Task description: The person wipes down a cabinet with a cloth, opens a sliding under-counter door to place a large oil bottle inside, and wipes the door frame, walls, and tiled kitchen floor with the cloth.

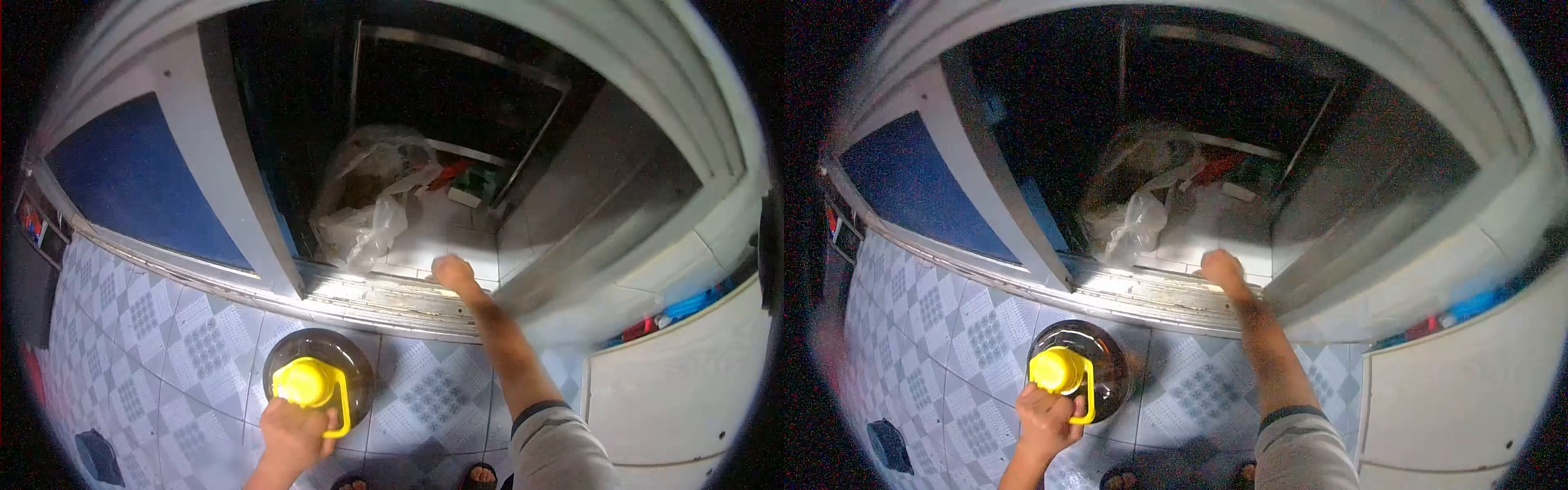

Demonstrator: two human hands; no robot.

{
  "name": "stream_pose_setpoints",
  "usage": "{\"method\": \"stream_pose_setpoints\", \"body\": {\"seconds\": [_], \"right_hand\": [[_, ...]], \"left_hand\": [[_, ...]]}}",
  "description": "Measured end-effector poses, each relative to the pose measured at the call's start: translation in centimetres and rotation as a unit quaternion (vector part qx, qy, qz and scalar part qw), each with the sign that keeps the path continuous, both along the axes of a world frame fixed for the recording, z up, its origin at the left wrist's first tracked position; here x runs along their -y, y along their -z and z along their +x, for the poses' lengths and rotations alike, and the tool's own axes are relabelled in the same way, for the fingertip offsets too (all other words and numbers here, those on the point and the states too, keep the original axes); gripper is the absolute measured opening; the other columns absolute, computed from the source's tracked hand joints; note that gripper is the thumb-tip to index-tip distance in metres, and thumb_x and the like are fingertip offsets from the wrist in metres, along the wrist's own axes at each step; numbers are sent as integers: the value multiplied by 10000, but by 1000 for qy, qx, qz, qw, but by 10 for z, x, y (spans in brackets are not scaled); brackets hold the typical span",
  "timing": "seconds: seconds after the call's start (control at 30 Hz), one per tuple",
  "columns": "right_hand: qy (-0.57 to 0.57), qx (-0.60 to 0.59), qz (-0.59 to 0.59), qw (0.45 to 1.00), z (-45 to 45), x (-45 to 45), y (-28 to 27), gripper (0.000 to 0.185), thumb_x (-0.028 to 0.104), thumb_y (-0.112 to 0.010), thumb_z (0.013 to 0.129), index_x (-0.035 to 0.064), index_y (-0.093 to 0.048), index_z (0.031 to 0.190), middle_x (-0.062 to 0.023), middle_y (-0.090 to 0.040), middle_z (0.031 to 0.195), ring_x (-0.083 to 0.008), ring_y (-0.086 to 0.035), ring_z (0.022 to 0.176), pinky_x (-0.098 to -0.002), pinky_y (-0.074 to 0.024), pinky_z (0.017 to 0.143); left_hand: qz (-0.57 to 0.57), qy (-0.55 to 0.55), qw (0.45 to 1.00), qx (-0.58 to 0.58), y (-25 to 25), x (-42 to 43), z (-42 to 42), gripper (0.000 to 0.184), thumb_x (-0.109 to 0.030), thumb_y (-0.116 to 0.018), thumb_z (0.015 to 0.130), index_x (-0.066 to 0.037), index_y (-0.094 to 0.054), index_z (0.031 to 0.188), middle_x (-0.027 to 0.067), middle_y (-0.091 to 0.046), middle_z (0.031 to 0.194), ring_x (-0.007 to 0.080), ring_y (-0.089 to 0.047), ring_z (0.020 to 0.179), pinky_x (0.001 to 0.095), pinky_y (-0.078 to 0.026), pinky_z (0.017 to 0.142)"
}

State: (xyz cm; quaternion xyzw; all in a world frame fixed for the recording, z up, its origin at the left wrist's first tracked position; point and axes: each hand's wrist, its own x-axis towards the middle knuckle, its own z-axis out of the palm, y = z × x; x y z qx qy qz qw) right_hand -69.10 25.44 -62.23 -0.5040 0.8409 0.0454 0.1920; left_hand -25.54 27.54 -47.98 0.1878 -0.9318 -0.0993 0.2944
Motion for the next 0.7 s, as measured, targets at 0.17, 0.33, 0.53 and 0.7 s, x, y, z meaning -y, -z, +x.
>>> {"method": "stream_pose_setpoints", "body": {"seconds": [0.17,0.33,0.53,0.7], "right_hand": [[148,52,-28,987,-22,0,24,493,342,-523,798,-51,-637,1073,-239,-584,1189,-372,-550,1122,-428,-430,958],[210,48,-238,947,22,-36,-17,288,256,-536,804,82,-678,985,-145,-635,1047,-337,-596,977,-434,-474,840],[130,-5,-543,829,28,-75,-66,231,177,-443,854,37,-616,791,-161,-587,824,-361,-567,779,-452,-446,721],[-75,85,-311,944,105,-166,-51,328,322,-564,813,59,-617,1001,-192,-584,985,-356,-551,913,-432,-450,842]], "left_hand": [[-4,8,1000,0,-6,-3,2,147,-163,-732,592,-159,-604,664,25,-528,555,244,-522,499,385,-413,502],[18,32,999,27,-9,-1,16,169,-153,-732,589,-151,-664,743,28,-571,599,230,-544,547,356,-409,545],[19,51,998,12,-14,-6,9,187,-140,-739,591,-117,-659,758,23,-566,601,223,-551,554,365,-422,552],[21,36,998,-54,-13,-12,2,201,-92,-726,621,-103,-534,563,56,-498,527,262,-485,471,381,-375,486]]}}
